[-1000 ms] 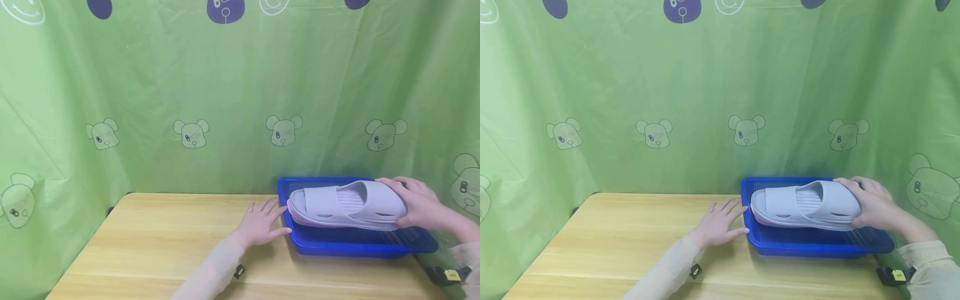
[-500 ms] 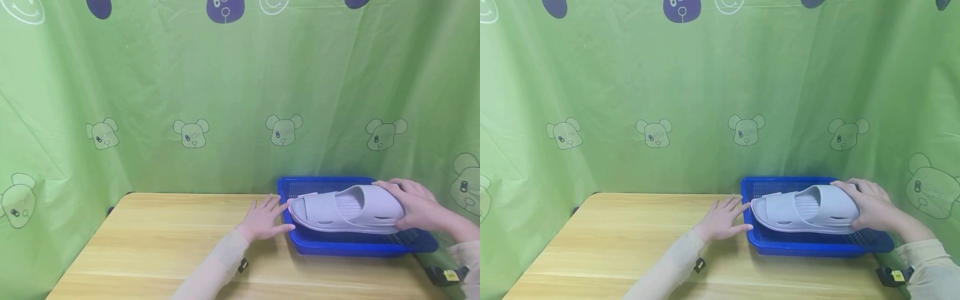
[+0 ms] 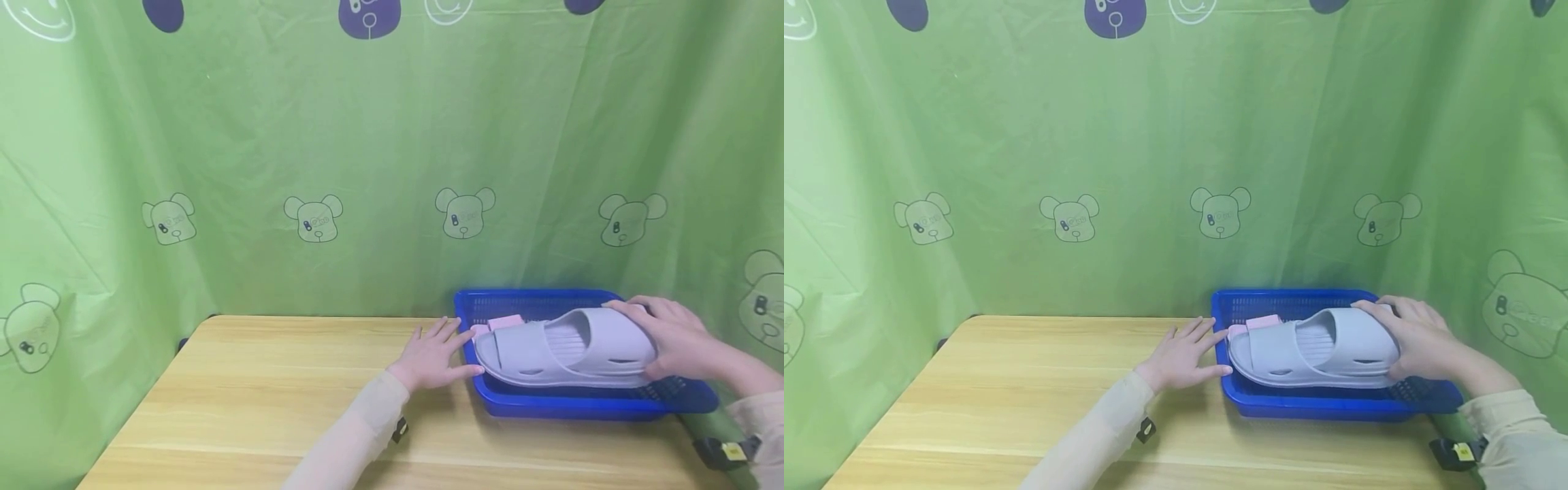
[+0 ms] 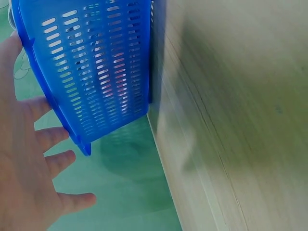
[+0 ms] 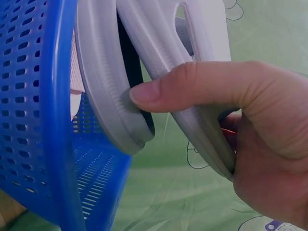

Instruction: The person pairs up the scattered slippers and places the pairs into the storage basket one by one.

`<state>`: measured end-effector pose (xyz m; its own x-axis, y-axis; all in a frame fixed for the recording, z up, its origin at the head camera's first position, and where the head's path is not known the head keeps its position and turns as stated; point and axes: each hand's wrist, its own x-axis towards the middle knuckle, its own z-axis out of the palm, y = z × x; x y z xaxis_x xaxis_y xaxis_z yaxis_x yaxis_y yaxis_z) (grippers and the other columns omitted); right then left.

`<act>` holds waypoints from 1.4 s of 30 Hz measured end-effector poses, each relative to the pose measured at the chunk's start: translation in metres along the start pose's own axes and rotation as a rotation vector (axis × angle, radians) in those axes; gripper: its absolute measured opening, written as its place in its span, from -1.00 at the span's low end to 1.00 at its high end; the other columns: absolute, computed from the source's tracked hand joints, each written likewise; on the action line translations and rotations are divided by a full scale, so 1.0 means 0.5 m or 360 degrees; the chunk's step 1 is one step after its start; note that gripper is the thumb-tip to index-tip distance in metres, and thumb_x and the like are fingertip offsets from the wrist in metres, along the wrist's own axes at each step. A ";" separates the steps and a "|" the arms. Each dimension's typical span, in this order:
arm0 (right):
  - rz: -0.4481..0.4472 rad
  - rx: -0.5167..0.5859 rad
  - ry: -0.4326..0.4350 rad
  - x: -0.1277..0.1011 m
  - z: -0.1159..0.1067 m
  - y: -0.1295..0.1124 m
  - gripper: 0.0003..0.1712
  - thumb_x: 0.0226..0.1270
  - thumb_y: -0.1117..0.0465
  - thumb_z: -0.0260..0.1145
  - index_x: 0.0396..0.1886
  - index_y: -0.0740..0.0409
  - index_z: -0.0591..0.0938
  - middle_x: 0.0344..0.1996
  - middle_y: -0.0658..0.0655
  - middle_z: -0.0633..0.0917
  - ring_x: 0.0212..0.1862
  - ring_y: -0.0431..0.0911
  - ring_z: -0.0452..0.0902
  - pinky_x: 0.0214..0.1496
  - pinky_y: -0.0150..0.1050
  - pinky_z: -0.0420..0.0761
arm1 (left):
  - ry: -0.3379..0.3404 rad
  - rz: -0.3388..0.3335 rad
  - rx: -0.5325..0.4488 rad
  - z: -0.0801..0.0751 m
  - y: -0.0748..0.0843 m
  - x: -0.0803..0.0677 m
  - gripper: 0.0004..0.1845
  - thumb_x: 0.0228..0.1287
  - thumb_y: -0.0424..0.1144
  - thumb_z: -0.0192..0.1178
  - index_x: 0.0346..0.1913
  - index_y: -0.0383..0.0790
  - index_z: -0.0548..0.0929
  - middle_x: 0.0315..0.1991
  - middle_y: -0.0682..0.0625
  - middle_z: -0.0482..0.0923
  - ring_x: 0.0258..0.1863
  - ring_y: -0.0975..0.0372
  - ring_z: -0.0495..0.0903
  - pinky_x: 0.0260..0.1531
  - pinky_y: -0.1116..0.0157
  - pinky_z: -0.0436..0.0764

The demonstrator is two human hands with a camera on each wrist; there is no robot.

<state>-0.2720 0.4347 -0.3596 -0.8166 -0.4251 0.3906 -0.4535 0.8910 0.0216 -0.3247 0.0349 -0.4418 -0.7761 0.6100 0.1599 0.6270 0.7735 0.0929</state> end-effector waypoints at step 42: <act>0.0014 -0.0225 -0.0182 -0.018 0.015 -0.013 0.49 -0.93 0.03 0.64 0.39 -0.14 0.27 0.17 0.26 0.44 0.16 0.34 0.22 0.01 0.44 0.27 | 0.0043 0.0003 -0.0026 0.018 -0.002 0.001 -0.17 0.26 0.55 -0.38 0.54 0.33 -0.08 0.59 0.05 -0.07 0.57 0.11 -0.02 0.41 -0.21 0.18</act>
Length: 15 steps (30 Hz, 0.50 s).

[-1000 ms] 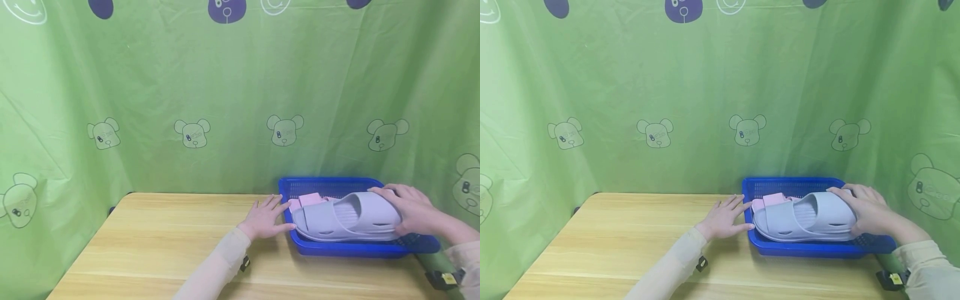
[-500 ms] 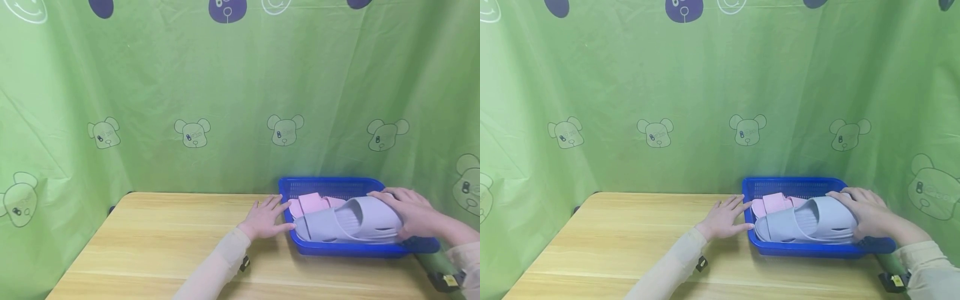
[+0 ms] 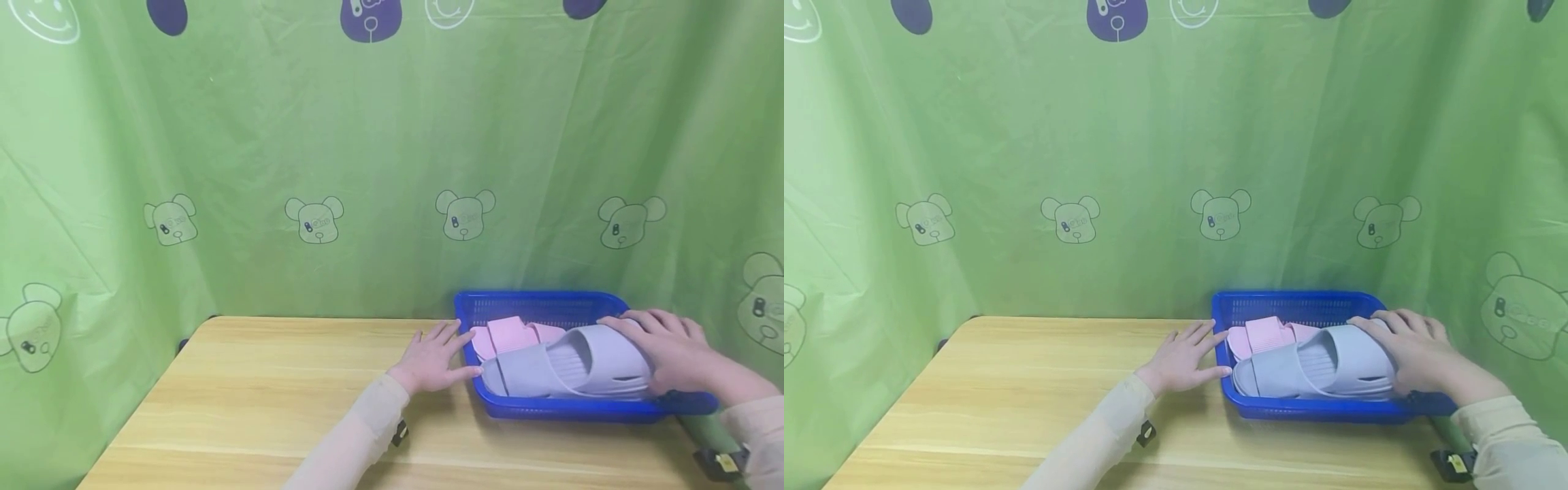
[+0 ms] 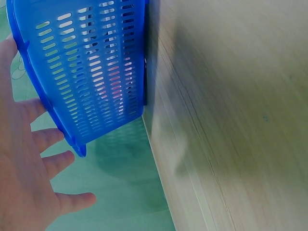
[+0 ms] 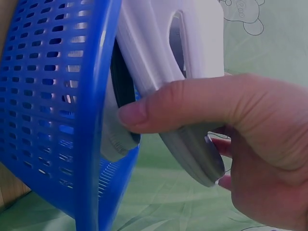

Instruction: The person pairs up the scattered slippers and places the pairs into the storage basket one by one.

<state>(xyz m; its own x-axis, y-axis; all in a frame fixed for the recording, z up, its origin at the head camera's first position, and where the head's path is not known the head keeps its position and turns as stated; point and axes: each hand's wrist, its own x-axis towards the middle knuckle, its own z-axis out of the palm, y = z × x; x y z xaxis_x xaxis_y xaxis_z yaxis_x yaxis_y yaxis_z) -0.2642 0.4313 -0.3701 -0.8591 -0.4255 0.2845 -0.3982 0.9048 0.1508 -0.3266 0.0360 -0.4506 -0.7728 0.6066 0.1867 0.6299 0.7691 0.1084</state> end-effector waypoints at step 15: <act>0.0125 -0.0027 -0.0154 0.004 -0.005 -0.020 0.49 -0.87 0.10 0.67 0.40 -0.03 0.22 0.24 0.37 0.35 0.11 0.37 0.26 -0.02 0.47 0.21 | -0.0003 -0.0012 -0.0020 0.005 0.000 0.000 -0.18 0.26 0.55 -0.40 0.53 0.36 -0.13 0.59 0.05 -0.08 0.57 0.11 -0.01 0.41 -0.21 0.18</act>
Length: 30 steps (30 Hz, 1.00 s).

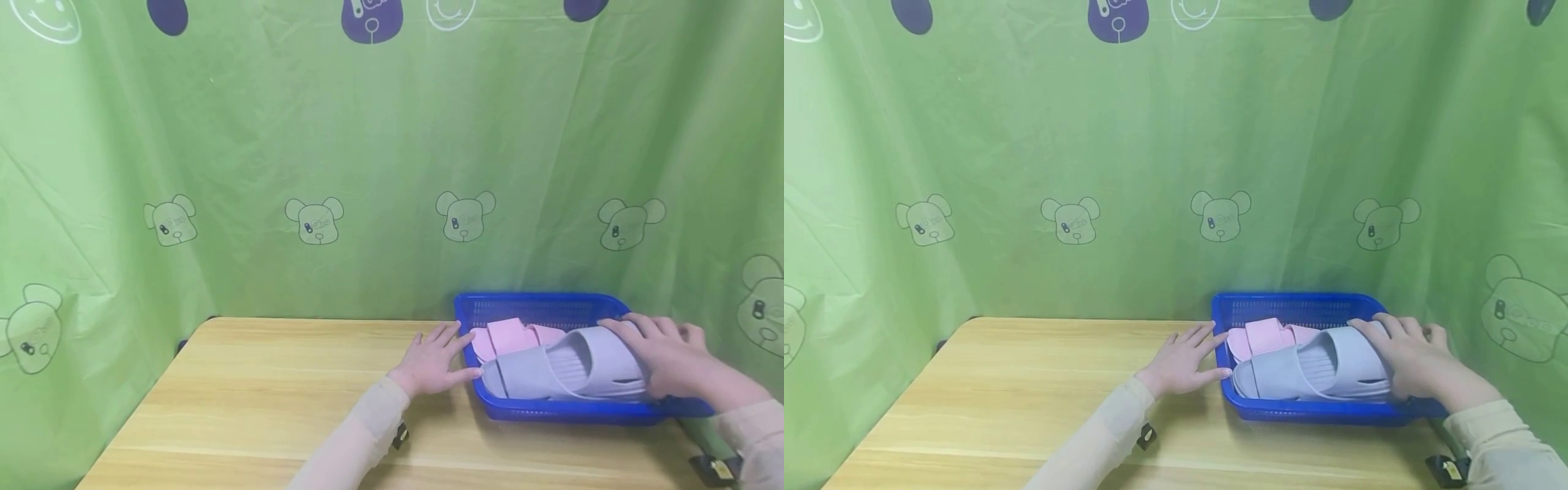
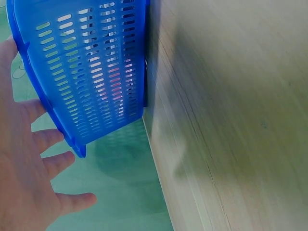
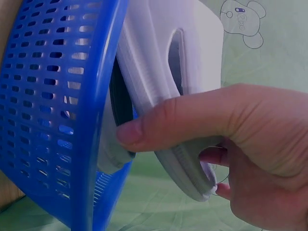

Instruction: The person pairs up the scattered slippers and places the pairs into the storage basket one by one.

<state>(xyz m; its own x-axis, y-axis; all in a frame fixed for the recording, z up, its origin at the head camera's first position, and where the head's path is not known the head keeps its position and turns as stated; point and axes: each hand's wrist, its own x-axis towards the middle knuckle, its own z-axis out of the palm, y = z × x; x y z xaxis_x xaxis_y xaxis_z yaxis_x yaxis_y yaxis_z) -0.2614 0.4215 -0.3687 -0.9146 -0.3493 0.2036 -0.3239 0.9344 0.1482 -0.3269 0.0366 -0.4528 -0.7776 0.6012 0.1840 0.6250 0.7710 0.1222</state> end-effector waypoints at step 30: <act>0.0160 0.0195 0.0052 0.006 -0.006 -0.076 0.13 -0.03 -0.43 0.38 0.49 -0.10 0.19 0.38 0.45 0.20 0.23 0.52 0.16 0.10 0.67 -0.01 | 0.0001 -0.0008 -0.0020 0.000 0.001 -0.003 -0.17 0.27 0.54 -0.40 0.54 0.32 -0.09 0.59 0.05 -0.09 0.57 0.08 -0.01 0.40 -0.22 0.19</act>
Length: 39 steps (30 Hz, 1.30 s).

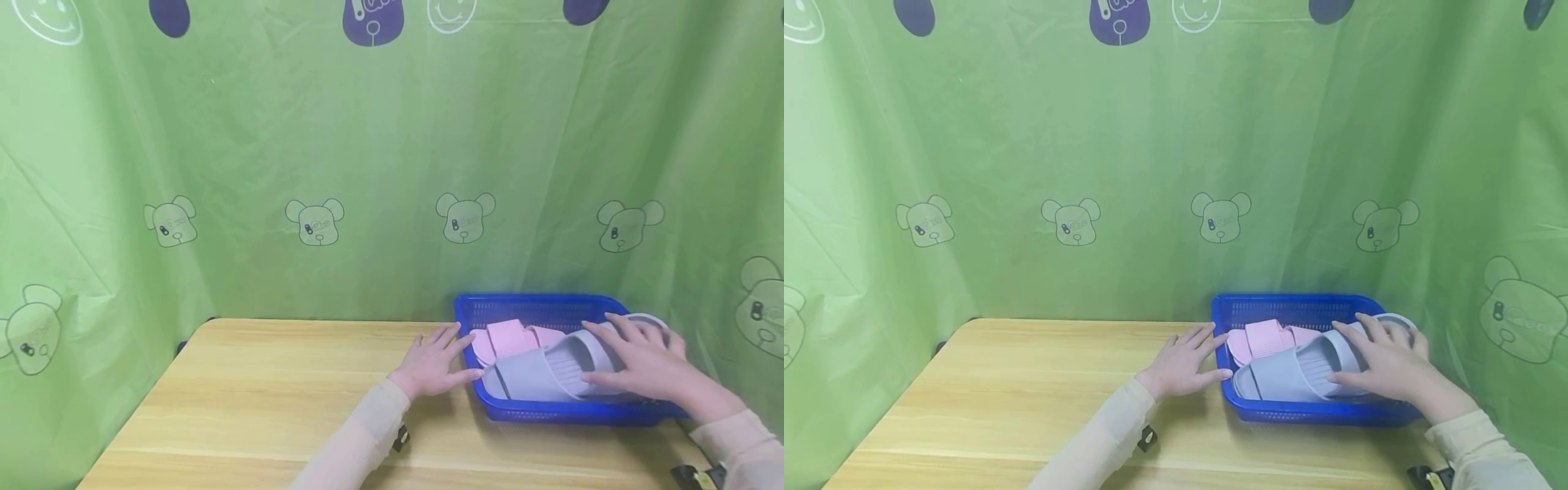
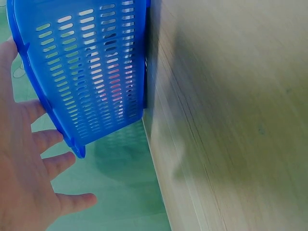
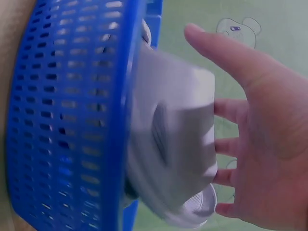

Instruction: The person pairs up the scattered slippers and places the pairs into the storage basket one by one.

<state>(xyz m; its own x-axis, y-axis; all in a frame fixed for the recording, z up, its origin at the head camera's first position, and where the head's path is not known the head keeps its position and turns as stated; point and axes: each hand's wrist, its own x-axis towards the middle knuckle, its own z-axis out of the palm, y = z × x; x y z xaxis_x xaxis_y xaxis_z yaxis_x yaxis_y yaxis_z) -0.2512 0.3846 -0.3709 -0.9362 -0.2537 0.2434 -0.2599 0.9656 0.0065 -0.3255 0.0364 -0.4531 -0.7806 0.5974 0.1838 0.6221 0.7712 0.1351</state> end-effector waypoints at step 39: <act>0.0250 0.0153 0.0312 -0.021 0.113 -0.002 -0.02 0.26 -0.35 0.19 0.56 -0.18 0.03 0.50 0.41 0.00 0.28 0.64 -0.06 0.13 0.71 -0.20 | -0.0002 -0.0018 -0.0016 -0.003 0.005 -0.004 -0.19 0.29 0.52 -0.34 0.54 0.35 -0.12 0.59 0.06 -0.09 0.57 0.11 -0.01 0.38 -0.23 0.22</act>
<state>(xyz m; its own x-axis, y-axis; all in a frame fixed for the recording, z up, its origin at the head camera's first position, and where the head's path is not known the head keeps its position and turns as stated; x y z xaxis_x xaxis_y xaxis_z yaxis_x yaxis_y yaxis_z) -0.2544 0.3829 -0.4284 -0.9056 -0.0762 0.4173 -0.1453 0.9800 -0.1363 -0.3221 0.0368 -0.4518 -0.7877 0.5889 0.1808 0.6137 0.7757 0.1471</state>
